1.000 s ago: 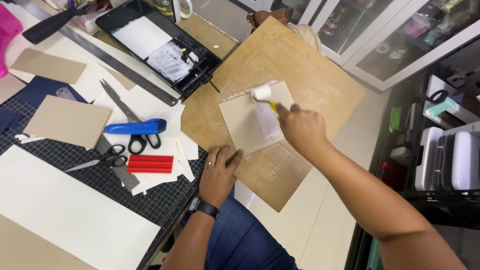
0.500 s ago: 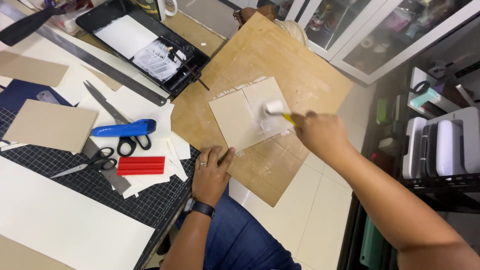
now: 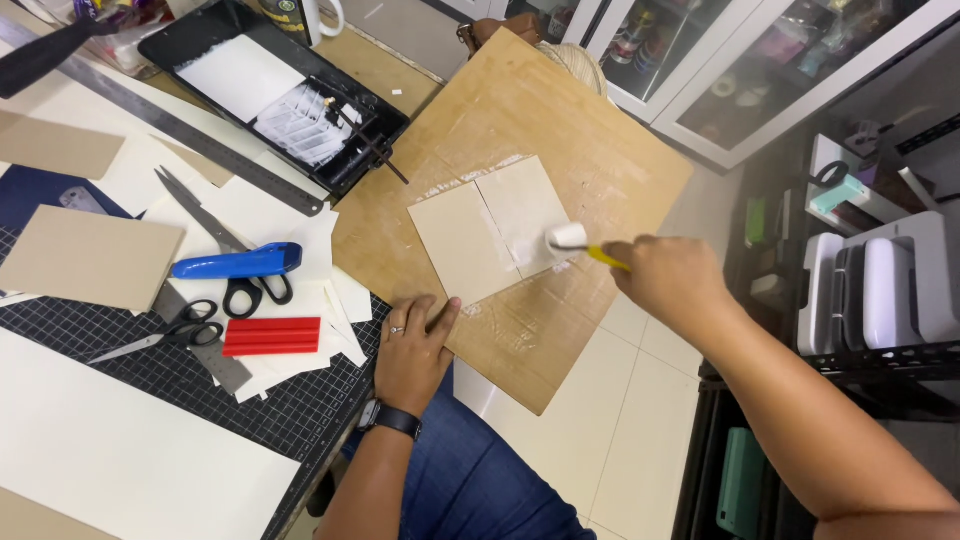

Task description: Applying glue to cardboard pieces and assembling them onto a paper base for a craft project

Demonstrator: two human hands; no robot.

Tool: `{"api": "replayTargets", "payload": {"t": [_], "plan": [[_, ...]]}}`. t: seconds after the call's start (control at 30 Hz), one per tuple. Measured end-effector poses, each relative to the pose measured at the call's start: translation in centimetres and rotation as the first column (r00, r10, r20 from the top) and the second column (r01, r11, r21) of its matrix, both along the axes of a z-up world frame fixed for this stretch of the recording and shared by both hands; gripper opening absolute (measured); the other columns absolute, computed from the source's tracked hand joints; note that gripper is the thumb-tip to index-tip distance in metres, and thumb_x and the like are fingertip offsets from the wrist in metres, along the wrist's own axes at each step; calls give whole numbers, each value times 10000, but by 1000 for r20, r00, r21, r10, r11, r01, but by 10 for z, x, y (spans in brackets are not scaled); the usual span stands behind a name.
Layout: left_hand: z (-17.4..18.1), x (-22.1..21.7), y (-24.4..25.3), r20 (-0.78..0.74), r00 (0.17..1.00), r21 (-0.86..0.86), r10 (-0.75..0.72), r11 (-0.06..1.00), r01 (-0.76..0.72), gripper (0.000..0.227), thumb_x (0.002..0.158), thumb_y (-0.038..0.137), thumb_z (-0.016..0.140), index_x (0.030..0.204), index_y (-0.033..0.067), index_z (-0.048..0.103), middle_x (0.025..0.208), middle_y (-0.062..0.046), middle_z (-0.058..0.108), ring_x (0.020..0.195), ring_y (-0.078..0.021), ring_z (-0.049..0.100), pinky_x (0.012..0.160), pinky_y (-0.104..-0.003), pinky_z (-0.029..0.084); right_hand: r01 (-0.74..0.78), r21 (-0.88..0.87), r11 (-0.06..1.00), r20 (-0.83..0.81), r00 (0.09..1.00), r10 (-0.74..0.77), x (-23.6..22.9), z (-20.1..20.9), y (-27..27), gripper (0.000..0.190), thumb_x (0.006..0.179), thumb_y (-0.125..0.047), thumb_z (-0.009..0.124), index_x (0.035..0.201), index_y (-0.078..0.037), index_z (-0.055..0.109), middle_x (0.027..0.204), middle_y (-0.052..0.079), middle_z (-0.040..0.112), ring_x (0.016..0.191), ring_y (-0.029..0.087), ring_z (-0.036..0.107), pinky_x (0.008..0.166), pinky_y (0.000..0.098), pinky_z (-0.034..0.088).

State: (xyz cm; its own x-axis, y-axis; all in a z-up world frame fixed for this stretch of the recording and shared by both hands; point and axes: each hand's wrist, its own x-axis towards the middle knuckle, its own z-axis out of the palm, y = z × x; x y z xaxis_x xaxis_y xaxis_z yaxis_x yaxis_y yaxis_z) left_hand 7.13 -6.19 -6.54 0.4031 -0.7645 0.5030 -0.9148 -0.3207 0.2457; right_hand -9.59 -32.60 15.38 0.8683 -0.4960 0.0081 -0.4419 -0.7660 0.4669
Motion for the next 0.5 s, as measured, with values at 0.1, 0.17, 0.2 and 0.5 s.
{"api": "replayTargets", "payload": {"t": [0.1, 0.17, 0.2, 0.5], "plan": [[0, 2, 0, -2, 1000, 10, -7, 1000, 7, 730, 760, 257, 776, 1460, 315, 578, 1316, -72, 539, 1274, -342, 478, 999, -496, 458, 17, 14, 1000, -28, 999, -16, 15, -2, -14, 234, 857, -423, 657, 1050, -426, 789, 757, -1, 761, 693, 234, 771, 611, 357, 611], [-1, 2, 0, -15, 1000, 8, -11, 1000, 11, 710, 775, 242, 768, 1458, 316, 589, 1320, -60, 538, 1293, -329, 463, 1006, -488, 451, -70, -61, 996, 116, 990, 77, 46, -24, -44, 245, 885, -415, 666, 1094, -412, 793, 751, 21, 749, 668, 251, 758, 600, 376, 607], [-2, 1, 1, -16, 1000, 11, -15, 1000, 15, 710, 775, 242, 768, 1458, 316, 589, 1320, -60, 538, 1293, -329, 463, 1006, -488, 451, -66, -59, 996, 116, 991, 73, 54, -35, -54, 245, 885, -415, 666, 1094, -412, 793, 751, 21, 749, 668, 251, 758, 600, 376, 607], [5, 3, -1, -1, 1000, -18, -7, 1000, 7, 677, 790, 262, 751, 1448, 316, 599, 1295, -59, 543, 1277, -325, 472, 995, -473, 452, 13, 57, 998, -91, 996, -8, -13, 17, 0, 296, 866, -383, 668, 1138, -431, 774, 789, 1, 777, 686, 215, 775, 629, 344, 625]]}}
